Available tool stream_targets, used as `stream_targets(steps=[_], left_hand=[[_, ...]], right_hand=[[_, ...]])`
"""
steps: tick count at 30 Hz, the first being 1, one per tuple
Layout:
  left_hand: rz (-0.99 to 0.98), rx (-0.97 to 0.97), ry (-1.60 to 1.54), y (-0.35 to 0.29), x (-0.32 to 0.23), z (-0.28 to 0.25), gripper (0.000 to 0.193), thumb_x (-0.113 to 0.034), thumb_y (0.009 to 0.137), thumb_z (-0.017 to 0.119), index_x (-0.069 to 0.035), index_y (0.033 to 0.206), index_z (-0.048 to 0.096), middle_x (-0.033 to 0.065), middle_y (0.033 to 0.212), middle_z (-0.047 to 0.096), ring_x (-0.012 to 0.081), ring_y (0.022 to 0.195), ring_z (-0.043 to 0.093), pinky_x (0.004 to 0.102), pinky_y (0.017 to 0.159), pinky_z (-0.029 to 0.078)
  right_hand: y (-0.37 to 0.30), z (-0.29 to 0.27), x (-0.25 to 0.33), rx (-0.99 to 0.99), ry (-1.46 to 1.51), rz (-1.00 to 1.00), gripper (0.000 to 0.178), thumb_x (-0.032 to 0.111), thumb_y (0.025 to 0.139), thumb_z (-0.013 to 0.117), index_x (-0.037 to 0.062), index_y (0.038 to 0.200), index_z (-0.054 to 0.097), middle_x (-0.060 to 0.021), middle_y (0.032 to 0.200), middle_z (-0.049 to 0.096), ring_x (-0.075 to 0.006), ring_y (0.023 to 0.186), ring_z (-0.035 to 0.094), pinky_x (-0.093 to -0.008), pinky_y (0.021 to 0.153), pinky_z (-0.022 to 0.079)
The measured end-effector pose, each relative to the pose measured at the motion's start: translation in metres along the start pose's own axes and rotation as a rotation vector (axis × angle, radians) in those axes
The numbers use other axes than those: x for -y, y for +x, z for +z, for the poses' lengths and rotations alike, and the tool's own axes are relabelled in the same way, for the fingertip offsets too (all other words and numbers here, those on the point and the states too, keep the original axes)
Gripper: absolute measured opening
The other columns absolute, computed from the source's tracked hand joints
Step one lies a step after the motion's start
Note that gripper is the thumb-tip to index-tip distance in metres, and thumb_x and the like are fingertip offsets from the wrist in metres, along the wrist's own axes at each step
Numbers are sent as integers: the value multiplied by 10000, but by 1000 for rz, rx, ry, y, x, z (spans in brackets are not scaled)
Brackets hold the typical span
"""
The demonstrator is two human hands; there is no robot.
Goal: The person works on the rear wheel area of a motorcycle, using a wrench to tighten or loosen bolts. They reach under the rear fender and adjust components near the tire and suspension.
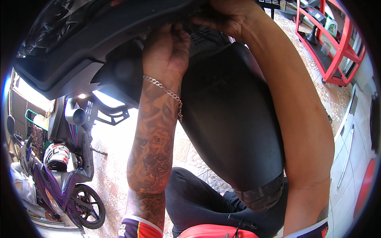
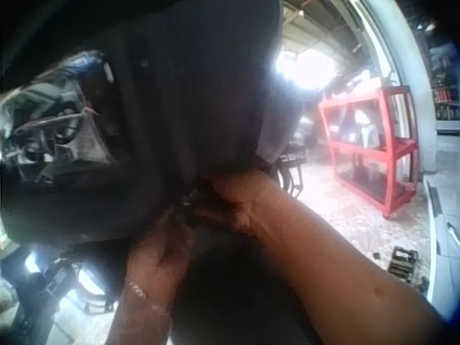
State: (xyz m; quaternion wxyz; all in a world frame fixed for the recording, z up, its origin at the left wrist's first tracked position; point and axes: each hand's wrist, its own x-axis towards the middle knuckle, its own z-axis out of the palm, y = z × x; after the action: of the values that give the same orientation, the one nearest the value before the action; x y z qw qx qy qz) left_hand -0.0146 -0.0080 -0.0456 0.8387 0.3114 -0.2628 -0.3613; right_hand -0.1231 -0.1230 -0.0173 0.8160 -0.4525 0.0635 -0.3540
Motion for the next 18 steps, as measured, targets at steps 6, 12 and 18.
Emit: stream_targets(steps=[6,12,18], left_hand=[[12,-68,-9,2,2,0,111,-103,1002,668,-82,1108,645,11,914,635,128,807,593,287,709,492],[11,-56,-1,2,3,0,143,-117,1008,662,-69,1142,647,23,939,629,130,823,589,283,707,496],[20,-48,-8,-2,2,5,143,-104,1008,661,-57,1142,643,26,941,627,131,814,579,283,718,487]], right_hand=[[-2,-2,-4,71,66,-14,203,174,1048,576,3,1150,613,-140,965,669,-269,831,712,-372,673,674],[0,-2,-3,-15,53,18,185,188,1048,581,40,1146,635,-113,969,679,-250,838,713,-371,683,676],[-11,6,2,-86,-31,12,186,230,1047,586,67,1116,645,-75,929,696,-224,821,725,-357,653,677]])
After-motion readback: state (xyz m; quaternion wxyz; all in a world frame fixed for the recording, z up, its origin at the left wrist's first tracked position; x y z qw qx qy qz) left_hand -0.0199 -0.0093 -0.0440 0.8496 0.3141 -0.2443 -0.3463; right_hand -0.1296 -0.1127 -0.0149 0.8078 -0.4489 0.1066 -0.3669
